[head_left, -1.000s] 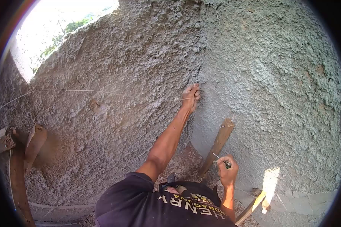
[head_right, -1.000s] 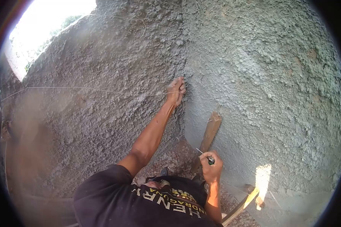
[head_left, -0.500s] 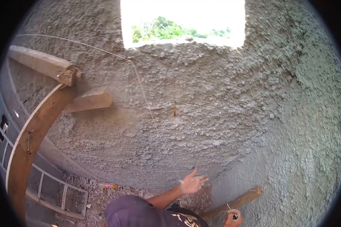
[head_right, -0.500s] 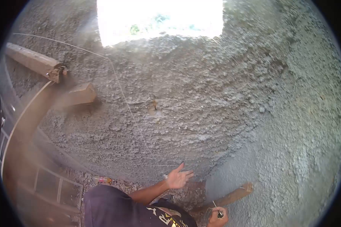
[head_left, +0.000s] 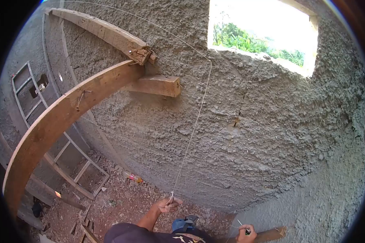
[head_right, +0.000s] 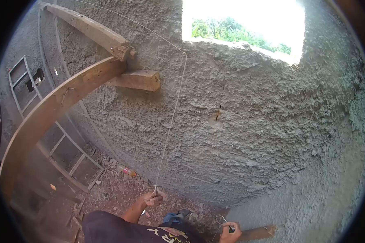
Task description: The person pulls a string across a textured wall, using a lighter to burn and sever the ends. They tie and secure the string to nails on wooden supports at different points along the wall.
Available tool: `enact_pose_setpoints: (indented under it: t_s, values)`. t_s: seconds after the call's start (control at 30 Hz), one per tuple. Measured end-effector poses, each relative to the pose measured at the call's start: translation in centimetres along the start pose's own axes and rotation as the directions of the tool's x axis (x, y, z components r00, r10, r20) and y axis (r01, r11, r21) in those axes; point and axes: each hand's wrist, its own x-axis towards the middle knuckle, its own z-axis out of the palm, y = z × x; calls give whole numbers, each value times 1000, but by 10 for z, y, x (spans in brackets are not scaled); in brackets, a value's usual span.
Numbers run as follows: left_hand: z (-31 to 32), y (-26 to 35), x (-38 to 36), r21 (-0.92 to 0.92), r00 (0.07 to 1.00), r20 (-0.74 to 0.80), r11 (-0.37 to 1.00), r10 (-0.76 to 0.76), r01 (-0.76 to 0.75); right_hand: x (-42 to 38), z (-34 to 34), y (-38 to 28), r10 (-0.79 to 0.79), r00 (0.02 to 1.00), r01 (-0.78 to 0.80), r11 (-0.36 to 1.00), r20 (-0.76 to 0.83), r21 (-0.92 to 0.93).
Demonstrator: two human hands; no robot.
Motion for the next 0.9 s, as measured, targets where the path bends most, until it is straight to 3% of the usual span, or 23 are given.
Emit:
enact_pose_setpoints:
  t_s: [0.03, 0.07, 0.1, 0.17, 0.2, 0.27, 0.33, 0.37, 0.4, 0.43, 0.5, 0.57, 0.63, 0.7, 0.83, 0.9]
  values:
    - [12, -3, 9, 144, 992, 70, 985, -109, 98, -1, -1, 2, 27, 1000, -27, 1000, -10, -13]
    - [39, -6, 21, 256, 993, -31, 960, -112, 116, 0, -1, 3, 64, 998, -63, 996, -2, 70]
    - [43, -8, 34, 241, 990, -40, 960, -135, 141, -3, -2, 5, 98, 995, -98, 983, 8, 154]
    - [45, -21, 56, 269, 965, 161, 950, -209, 161, -10, -8, 7, 105, 994, -99, 984, -30, 146]
    - [48, -32, 64, 261, 962, 161, 949, -222, 176, -15, -14, 9, 88, 994, -78, 987, -63, 142]
    - [56, -47, 80, -24, 973, 215, 995, -88, 95, -26, -26, 14, 52, 991, -37, 992, -123, 122]
    - [29, -63, 96, 13, 976, 201, 996, -85, 84, -37, -32, 12, 15, 983, 4, 994, -184, 107]
    - [20, -71, 101, 42, 981, 185, 998, -64, 57, -43, -37, 6, 111, 972, -77, 983, -206, 165]
    - [27, -71, 107, 159, 984, 106, 979, -143, 125, -49, -40, 2, 208, 952, -157, 962, -223, 224]
    - [25, -74, 117, 156, 982, 102, 977, -159, 142, -54, -42, 0, 221, 947, -168, 959, -233, 226]
    - [7, -87, 148, 129, 995, -31, 987, -93, 96, -63, -48, -2, 210, 931, -140, 961, -299, 238]
    - [1, -93, 188, -130, 998, -43, 991, -51, 45, -70, -54, 7, 239, 916, -150, 949, -322, 277]
    - [-5, -110, 238, -223, 993, 112, 972, -46, 71, -76, -59, 14, 211, 932, -135, 956, -295, 260]
    - [9, -135, 291, -247, 988, 151, 966, -39, 75, -78, -59, 7, 200, 932, -119, 957, -303, 266]
    - [100, -158, 374, 44, 978, 166, 992, -124, 119, -80, -56, 3, 172, 935, -86, 958, -309, 272]
    - [153, -165, 400, 404, 987, 100, 911, -128, 77, -81, -55, 1, 167, 935, -75, 955, -312, 286]
